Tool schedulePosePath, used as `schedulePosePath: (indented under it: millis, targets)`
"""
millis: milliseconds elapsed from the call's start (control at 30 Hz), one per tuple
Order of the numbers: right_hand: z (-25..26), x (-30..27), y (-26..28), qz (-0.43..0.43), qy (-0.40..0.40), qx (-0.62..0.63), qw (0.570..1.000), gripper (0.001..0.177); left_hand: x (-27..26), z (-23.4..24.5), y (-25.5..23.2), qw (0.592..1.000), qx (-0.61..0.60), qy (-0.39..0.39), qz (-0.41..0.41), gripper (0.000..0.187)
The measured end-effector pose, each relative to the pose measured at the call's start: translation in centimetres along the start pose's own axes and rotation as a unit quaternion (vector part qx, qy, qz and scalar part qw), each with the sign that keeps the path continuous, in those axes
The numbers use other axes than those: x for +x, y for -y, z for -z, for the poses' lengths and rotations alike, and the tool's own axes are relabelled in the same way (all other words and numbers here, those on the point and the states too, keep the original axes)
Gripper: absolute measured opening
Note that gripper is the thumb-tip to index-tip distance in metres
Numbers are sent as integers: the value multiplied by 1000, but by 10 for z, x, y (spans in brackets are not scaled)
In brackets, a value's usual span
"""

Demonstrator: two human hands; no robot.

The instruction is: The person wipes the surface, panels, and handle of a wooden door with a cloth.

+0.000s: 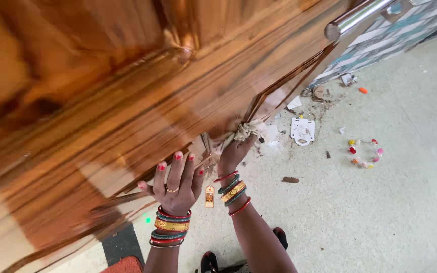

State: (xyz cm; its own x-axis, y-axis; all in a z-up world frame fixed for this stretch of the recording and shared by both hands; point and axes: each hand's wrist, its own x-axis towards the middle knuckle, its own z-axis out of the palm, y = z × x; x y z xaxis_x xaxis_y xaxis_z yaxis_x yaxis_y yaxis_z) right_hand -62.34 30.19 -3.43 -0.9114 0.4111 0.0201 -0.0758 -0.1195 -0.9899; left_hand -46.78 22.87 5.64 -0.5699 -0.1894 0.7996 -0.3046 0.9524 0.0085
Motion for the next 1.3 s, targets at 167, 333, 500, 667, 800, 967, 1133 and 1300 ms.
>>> schedulePosePath:
  millis: [167,333,500,667,800,967,1133,1300]
  targets:
    - [27,19,76,-60,135,198,969,32,33,-30,-43,999,-1,8,-48,32]
    - [27,69,129,257,129,-81,954,37,71,-57,-100,993,71,35,-89,26]
    - [24,77,32,192,193,-15,962,50,62,-106,-125,992,119,-24,-39,27]
    - [46,76,26,39,196,25,980,59,39,-124,-123,990,136,8,-46,38]
    - [57,96,86,201,194,14,960,47,47,-128,-130,983,177,28,-47,41]
    - [45,141,59,387,105,-188,897,40,61,-142,-136,977,210,0,-43,47]
    - [44,142,-17,170,99,-184,963,53,47,-154,-129,974,220,15,-52,48]
    - [62,148,73,43,243,111,963,52,51,-149,-132,975,217,14,-56,54]
